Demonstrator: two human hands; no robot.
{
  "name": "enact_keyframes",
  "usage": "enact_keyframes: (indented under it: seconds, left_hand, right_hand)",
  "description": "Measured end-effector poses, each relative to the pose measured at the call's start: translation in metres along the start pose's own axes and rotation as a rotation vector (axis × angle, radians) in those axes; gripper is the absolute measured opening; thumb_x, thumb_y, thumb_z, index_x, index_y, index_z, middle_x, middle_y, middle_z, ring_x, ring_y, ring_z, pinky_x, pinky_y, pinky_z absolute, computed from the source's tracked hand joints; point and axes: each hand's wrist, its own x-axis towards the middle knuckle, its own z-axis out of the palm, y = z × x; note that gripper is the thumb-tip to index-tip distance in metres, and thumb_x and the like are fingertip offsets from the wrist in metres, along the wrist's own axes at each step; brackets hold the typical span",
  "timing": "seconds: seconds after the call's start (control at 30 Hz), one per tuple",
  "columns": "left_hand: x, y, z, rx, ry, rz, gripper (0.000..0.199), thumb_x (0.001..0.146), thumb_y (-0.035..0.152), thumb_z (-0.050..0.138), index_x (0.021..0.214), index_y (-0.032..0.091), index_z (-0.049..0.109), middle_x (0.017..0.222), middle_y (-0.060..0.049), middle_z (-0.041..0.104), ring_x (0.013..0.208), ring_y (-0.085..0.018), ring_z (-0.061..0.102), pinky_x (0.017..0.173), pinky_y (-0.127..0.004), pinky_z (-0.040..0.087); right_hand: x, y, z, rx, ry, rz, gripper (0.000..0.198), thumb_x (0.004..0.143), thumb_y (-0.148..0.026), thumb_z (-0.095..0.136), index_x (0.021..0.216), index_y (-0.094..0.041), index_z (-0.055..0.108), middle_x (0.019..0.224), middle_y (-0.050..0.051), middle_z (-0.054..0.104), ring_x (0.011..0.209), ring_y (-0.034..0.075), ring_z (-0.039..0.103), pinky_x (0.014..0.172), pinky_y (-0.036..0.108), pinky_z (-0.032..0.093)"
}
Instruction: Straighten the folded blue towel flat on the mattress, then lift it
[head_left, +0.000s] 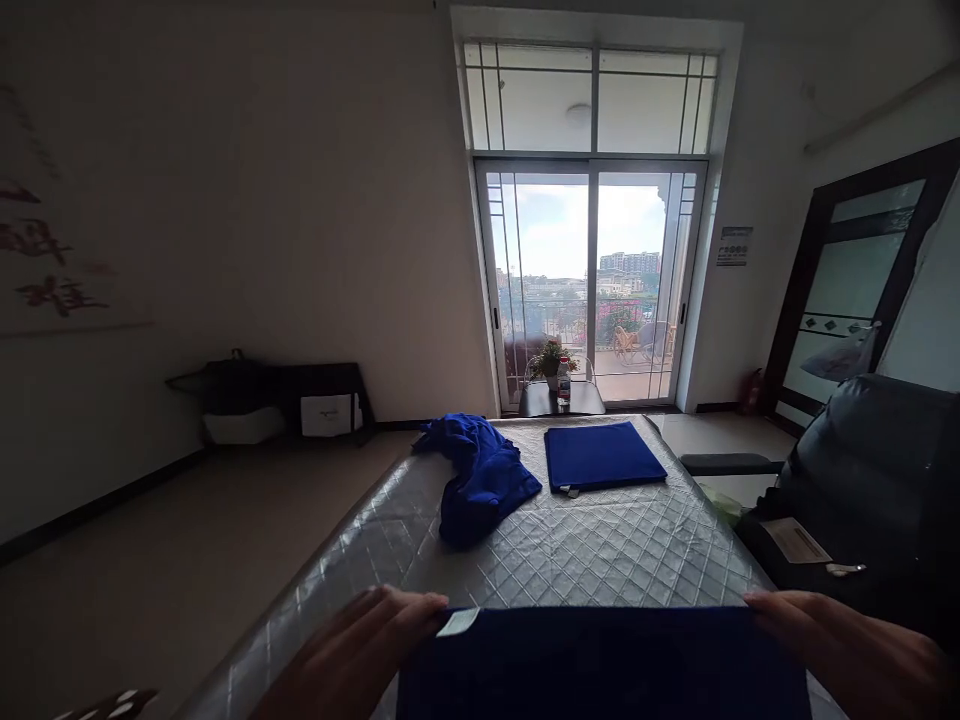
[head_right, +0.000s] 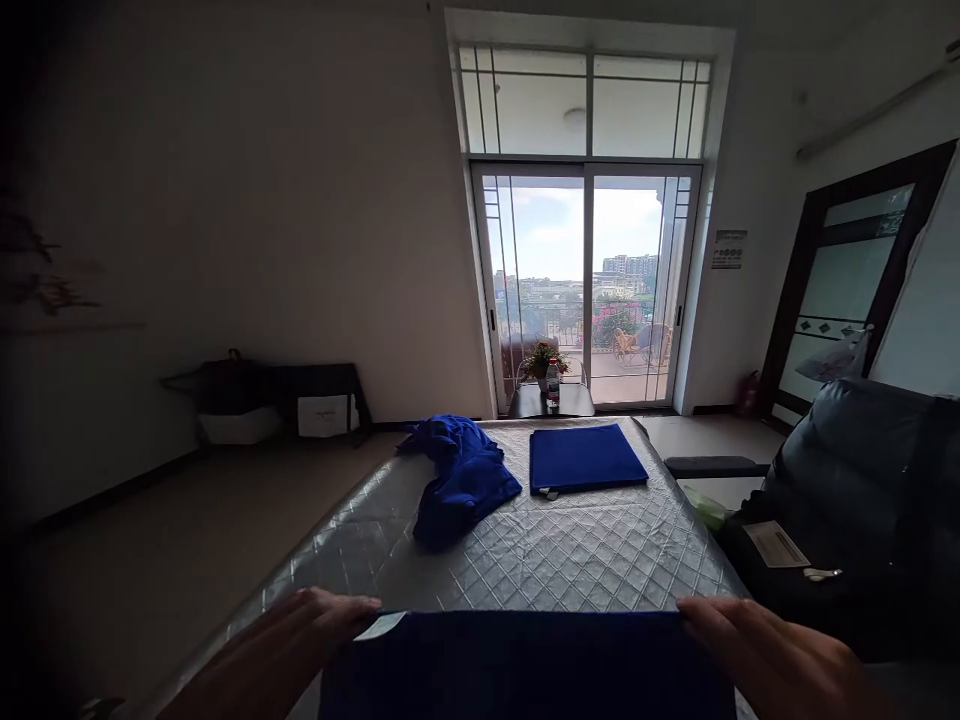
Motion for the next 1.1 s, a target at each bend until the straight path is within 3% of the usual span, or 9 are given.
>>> enact_keyframes:
  seconds: [0.13, 0.2, 0.3, 0.4, 0.53, 0.67, 0.87, 0.97, 1.1]
  left_hand:
    - [0.107, -0.022, 0.043, -0.168, -0.165, -0.049, 0.039, 0.106, 0.038, 0.035, 0.113, 0.022, 0.07, 0.098, -0.005, 0.075, 0.086, -0.018, 0.071, 0.079, -0.028, 0.058]
    - [0.158, -0.047, 0.074, -0.148, -0.198, -0.057, 0.038, 0.106, 0.037, 0.037, 0.108, 0.021, 0.071, 0.098, -0.005, 0.076, 0.087, -0.019, 0.072, 0.081, -0.03, 0.058]
    - [0.234, -0.089, 0.106, -0.052, -0.133, -0.082, 0.033, 0.106, 0.034, 0.039, 0.106, 0.022, 0.069, 0.101, -0.004, 0.076, 0.093, -0.019, 0.072, 0.086, -0.031, 0.057]
    - [0.297, -0.122, 0.119, 0.085, 0.039, -0.196, 0.031, 0.106, 0.032, 0.038, 0.117, 0.021, 0.064, 0.113, -0.007, 0.072, 0.102, -0.021, 0.07, 0.091, -0.033, 0.055]
    - [0.332, -0.143, 0.147, 0.141, 0.16, -0.27, 0.034, 0.108, 0.029, 0.032, 0.132, 0.021, 0.054, 0.131, -0.011, 0.064, 0.121, -0.023, 0.062, 0.098, -0.035, 0.052]
    - [0.308, -0.14, 0.226, 0.111, 0.084, -0.286, 0.03, 0.107, 0.028, 0.036, 0.128, 0.022, 0.056, 0.129, -0.008, 0.066, 0.115, -0.019, 0.065, 0.093, -0.03, 0.053]
    - [0.222, -0.104, 0.357, 0.077, -0.115, -0.288, 0.015, 0.099, 0.019, 0.054, 0.099, 0.022, 0.068, 0.101, -0.003, 0.074, 0.091, -0.019, 0.071, 0.083, -0.03, 0.055]
    - [0.196, -0.097, 0.386, 0.071, -0.155, -0.307, 0.016, 0.099, 0.018, 0.052, 0.098, 0.02, 0.068, 0.104, -0.005, 0.073, 0.097, -0.021, 0.069, 0.088, -0.035, 0.054]
    - [0.191, -0.101, 0.389, 0.052, -0.203, -0.29, 0.021, 0.101, 0.021, 0.047, 0.102, 0.021, 0.069, 0.113, -0.006, 0.072, 0.106, -0.021, 0.066, 0.096, -0.037, 0.051]
  right_hand:
    - [0.084, 0.062, 0.027, 0.078, -0.388, 0.023, 0.04, 0.104, -0.049, 0.041, 0.119, -0.027, 0.071, 0.105, 0.006, 0.075, 0.078, 0.015, 0.07, 0.062, 0.025, 0.051]
    - [0.129, 0.091, 0.05, 0.054, -0.469, 0.034, 0.041, 0.105, -0.043, 0.036, 0.116, -0.026, 0.071, 0.108, 0.007, 0.075, 0.076, 0.017, 0.071, 0.065, 0.028, 0.054]
    - [0.2, 0.129, 0.08, -0.059, -0.408, 0.006, 0.035, 0.103, -0.026, 0.036, 0.115, -0.024, 0.069, 0.111, 0.007, 0.074, 0.085, 0.019, 0.071, 0.074, 0.03, 0.055]
    - [0.264, 0.161, 0.099, -0.182, -0.269, 0.021, 0.034, 0.1, -0.019, 0.039, 0.119, -0.019, 0.067, 0.117, 0.01, 0.072, 0.091, 0.02, 0.07, 0.079, 0.031, 0.055]
    - [0.306, 0.199, 0.132, -0.18, -0.104, 0.093, 0.032, 0.102, -0.029, 0.043, 0.12, -0.018, 0.067, 0.119, 0.012, 0.07, 0.096, 0.023, 0.069, 0.081, 0.034, 0.054]
    - [0.266, 0.232, 0.198, -0.022, -0.165, 0.237, 0.036, 0.103, -0.035, 0.04, 0.119, -0.017, 0.068, 0.122, 0.013, 0.069, 0.101, 0.024, 0.068, 0.089, 0.036, 0.053]
    - [0.125, 0.237, 0.3, 0.038, -0.36, 0.402, 0.025, 0.096, -0.023, 0.048, 0.096, -0.022, 0.073, 0.103, 0.007, 0.075, 0.089, 0.021, 0.072, 0.082, 0.031, 0.055]
    - [0.079, 0.233, 0.323, 0.023, -0.388, 0.422, 0.03, 0.097, -0.023, 0.043, 0.103, -0.024, 0.072, 0.113, 0.007, 0.073, 0.103, 0.02, 0.07, 0.092, 0.029, 0.053]
    - [0.061, 0.232, 0.33, -0.027, -0.388, 0.419, 0.037, 0.099, -0.023, 0.038, 0.117, -0.021, 0.07, 0.127, 0.009, 0.069, 0.121, 0.021, 0.061, 0.108, 0.033, 0.044]
